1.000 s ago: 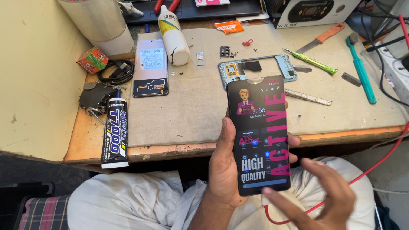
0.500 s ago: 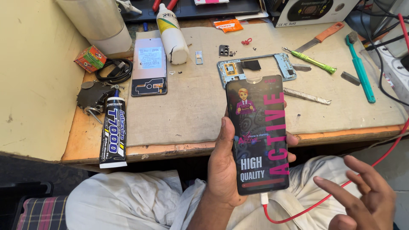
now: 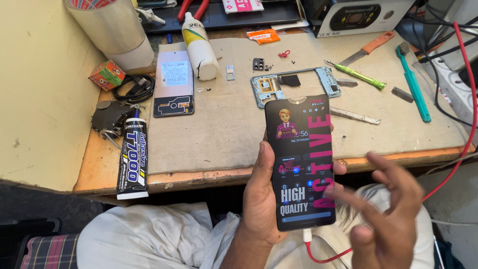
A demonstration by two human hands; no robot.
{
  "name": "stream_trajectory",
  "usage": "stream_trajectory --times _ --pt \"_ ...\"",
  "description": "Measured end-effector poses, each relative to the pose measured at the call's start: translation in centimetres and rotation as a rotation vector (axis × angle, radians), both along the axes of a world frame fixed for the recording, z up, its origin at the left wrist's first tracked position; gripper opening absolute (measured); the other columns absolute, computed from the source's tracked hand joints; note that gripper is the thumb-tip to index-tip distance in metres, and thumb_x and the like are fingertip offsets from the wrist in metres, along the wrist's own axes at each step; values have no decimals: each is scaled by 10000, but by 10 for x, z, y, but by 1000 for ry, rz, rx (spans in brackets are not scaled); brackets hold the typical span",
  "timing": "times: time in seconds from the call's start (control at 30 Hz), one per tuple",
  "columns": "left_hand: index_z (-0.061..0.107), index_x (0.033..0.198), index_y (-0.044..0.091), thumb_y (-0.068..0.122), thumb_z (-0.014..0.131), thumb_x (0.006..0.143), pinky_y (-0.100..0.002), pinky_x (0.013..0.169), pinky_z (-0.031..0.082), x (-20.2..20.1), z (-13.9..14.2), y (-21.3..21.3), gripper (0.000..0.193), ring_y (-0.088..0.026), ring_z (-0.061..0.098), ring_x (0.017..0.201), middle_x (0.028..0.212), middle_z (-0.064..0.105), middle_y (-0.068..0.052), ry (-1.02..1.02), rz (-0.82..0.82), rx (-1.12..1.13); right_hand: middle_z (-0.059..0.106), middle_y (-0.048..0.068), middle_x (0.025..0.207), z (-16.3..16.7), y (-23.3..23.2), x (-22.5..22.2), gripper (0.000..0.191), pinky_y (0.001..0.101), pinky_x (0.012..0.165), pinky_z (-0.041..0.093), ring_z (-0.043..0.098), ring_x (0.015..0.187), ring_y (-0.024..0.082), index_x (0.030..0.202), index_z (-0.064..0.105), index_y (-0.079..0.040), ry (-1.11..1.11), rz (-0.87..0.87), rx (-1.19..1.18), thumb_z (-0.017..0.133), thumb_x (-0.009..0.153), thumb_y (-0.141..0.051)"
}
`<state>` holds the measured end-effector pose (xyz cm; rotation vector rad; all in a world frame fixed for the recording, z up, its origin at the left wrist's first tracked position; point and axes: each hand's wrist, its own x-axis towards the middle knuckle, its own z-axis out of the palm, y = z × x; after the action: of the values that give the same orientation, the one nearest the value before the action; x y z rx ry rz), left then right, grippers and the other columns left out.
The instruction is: The person cleans adhesive residue from a smartphone frame using a small metal tool, then places the frame on the table. They pick up the phone, power it on, and interact with the touchscreen to verify functionality.
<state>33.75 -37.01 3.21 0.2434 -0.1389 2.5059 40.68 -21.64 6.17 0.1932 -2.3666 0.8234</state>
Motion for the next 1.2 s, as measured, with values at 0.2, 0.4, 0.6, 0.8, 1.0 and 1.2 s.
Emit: stream_trajectory --times 0.2,0.4,0.6,0.8,1.0,1.2 --pt "406 1570 -80 625 325 1167 -430 882 645 -1 0 -1 817 -365 735 1078 1251 651 -323 48 5 33 418 221 1437 13 4 -7 671 477 1137 417 457 1398 315 1054 720 -95 41 64 -31 313 1099 -626" --pt "403 1531 -74 632 326 1148 -421 910 638 -3 -6 0 807 -368 731 1081 1248 653 -320 19 4 -37 463 168 1357 5 3 -16 575 485 1127 406 454 1340 342 911 804 -266 139 245 243 370 1059 -613" --pt "419 1568 -56 641 321 1138 -424 923 640 -1 -6 3 825 -357 733 1069 1257 655 -299 -11 -27 -17 403 206 1559 23 -6 -26 610 498 1175 307 381 1392 399 1217 724 -158 -1 151 110 277 1108 -558" --pt "425 1578 -53 635 319 1143 -423 915 634 -2 0 0 820 -354 734 1088 1278 658 -304 35 -30 -3 382 247 1564 42 -3 -34 639 491 1208 354 387 1498 379 1338 625 -82 26 128 -7 308 1130 -598" --pt "418 1581 -59 614 310 1144 -423 952 636 -4 -1 0 809 -336 727 1090 1265 653 -298 -1 18 -90 411 274 1547 9 1 -16 614 462 1188 397 480 1417 329 1285 644 -36 3 219 -201 463 1093 -591" --pt "416 1539 -53 608 312 1161 -413 919 637 -4 0 -2 768 -329 733 1056 1253 661 -306 35 -5 14 424 268 1488 1 -3 -14 565 505 1186 398 524 1352 327 1109 726 -76 -40 247 -177 450 1076 -569"
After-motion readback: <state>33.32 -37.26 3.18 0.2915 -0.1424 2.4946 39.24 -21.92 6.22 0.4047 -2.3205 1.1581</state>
